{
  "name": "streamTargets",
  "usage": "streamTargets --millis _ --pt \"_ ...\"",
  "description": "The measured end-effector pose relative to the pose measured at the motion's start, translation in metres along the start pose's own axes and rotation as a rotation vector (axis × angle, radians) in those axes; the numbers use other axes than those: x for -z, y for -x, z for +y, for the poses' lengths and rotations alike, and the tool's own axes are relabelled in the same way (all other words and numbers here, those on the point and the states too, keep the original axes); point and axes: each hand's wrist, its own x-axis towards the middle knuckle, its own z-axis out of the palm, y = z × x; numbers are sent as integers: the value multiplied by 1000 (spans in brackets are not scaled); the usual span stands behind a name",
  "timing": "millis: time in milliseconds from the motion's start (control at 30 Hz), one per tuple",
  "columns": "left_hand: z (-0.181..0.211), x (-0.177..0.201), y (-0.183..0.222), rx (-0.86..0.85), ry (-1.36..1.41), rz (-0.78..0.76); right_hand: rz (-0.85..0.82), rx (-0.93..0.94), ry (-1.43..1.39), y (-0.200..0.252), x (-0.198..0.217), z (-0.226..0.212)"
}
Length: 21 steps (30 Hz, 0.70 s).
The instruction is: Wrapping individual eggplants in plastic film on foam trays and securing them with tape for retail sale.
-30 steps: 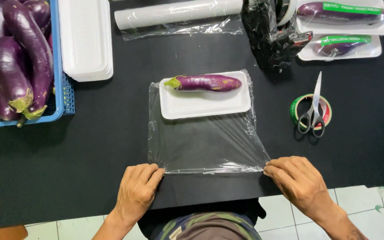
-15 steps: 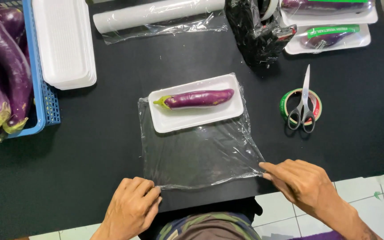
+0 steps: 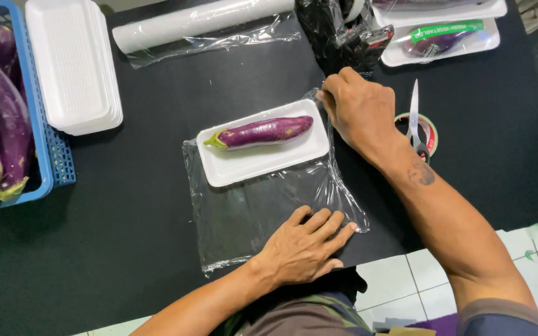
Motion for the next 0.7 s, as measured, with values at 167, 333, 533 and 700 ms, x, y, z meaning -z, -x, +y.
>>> streamTargets --millis 167,333,533,700 --pt "1 3 3 -33 -1 -2 13 -17 47 -3 -24 11" --pt "5 6 5 -43 -48 10 63 3 53 2 -37 12" --pt "7 43 57 118 -16 137 -283 -278 -176 39 93 -4" --pt "13 48 155 620 -83 283 -594 181 -601 136 131 -13"
